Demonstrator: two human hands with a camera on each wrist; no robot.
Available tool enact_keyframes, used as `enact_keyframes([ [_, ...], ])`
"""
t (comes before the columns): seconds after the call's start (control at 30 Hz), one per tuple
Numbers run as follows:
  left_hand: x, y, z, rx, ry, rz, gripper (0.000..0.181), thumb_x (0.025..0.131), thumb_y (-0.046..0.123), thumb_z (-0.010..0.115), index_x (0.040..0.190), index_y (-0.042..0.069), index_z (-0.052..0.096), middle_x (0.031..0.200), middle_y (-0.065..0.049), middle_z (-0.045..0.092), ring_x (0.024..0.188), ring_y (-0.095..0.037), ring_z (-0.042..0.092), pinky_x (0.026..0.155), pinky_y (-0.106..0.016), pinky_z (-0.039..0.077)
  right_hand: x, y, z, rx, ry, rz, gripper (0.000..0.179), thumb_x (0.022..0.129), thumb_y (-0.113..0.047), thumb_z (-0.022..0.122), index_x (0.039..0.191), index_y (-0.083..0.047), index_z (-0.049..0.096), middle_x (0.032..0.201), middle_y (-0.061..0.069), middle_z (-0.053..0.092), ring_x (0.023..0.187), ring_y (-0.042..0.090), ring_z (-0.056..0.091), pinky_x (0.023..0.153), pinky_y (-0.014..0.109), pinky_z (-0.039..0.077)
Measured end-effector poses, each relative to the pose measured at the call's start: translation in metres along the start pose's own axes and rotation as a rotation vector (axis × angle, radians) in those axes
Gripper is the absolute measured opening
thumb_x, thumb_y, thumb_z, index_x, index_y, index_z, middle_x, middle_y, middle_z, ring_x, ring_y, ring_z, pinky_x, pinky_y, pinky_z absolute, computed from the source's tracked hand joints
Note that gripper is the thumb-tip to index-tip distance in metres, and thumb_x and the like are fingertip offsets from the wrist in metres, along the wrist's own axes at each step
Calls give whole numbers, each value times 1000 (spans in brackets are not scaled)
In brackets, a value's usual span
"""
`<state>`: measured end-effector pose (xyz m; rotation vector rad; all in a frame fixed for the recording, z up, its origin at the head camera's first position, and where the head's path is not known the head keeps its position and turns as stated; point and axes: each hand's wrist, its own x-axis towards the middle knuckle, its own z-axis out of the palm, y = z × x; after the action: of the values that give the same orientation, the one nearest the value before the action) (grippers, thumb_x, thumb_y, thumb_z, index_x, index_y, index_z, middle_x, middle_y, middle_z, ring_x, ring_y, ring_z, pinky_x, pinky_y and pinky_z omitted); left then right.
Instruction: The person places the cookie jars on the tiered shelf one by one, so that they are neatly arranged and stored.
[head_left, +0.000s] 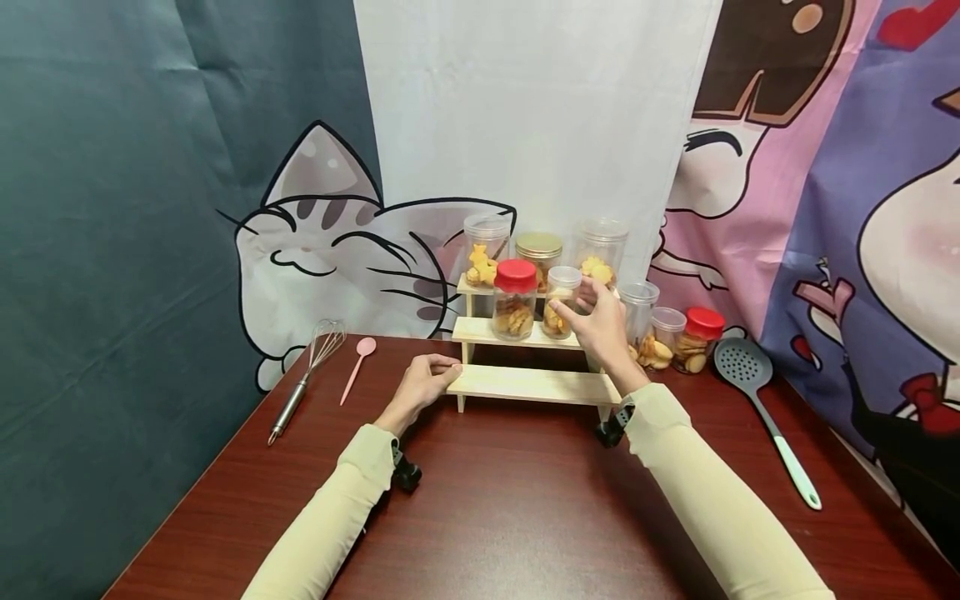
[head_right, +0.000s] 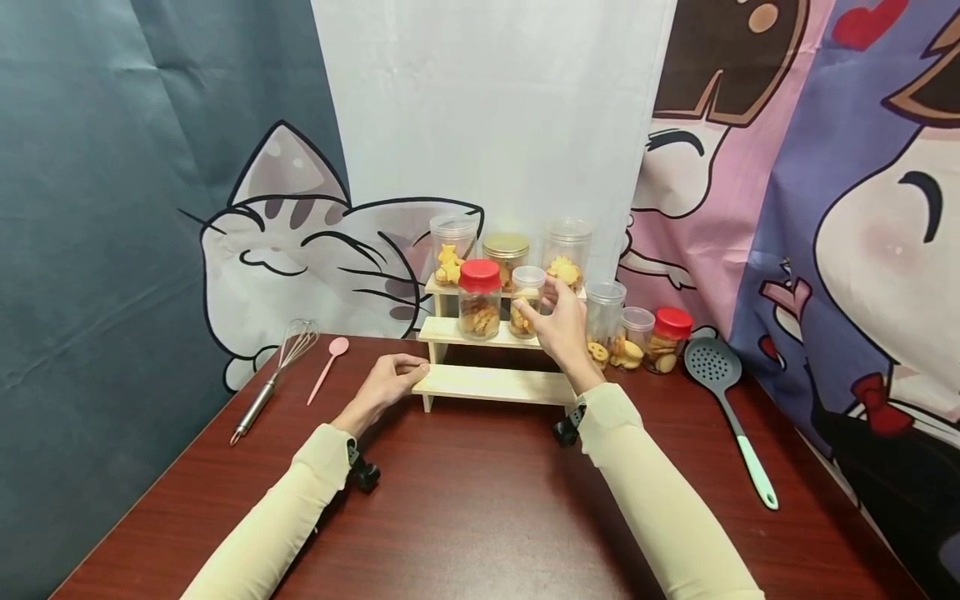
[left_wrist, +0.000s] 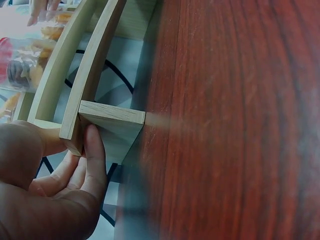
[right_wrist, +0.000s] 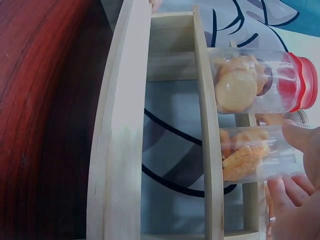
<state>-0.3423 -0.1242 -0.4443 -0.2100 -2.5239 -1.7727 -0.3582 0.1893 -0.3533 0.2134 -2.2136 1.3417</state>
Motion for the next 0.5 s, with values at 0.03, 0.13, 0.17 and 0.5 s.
enact_keyframes([
  [0.03,0,1,0,-7,-1,2,28,102,17,75,123,-2,77,115,-22,80,85,-9,68,73,-18,52,0,0,0,-4,-2,-2,67,93,-24,89,148,1,59,141,24,68,132,38,66,114,42,55],
  [0.13,0,1,0,-17,-5,8,28,102,15,74,123,-3,76,116,-23,79,86,-9,69,74,-18,52,0,-2,-2,-16,-14,1,68,93,-23,88,149,2,58,143,25,67,133,39,66,114,43,55],
  [0.17,0,1,0,-15,-5,8,28,102,15,74,123,-3,76,116,-23,79,86,-9,69,74,-18,52,0,-2,-3,-14,-19,5,69,93,-22,88,150,2,57,144,26,67,133,40,66,113,43,55],
  [0.5,-1,1,-1,22,5,0,28,102,18,75,123,0,78,116,-19,80,89,-10,69,75,-18,52,-14,14,-30,18,-12,-70,63,95,-19,87,147,3,60,142,25,69,130,41,68,110,45,57],
])
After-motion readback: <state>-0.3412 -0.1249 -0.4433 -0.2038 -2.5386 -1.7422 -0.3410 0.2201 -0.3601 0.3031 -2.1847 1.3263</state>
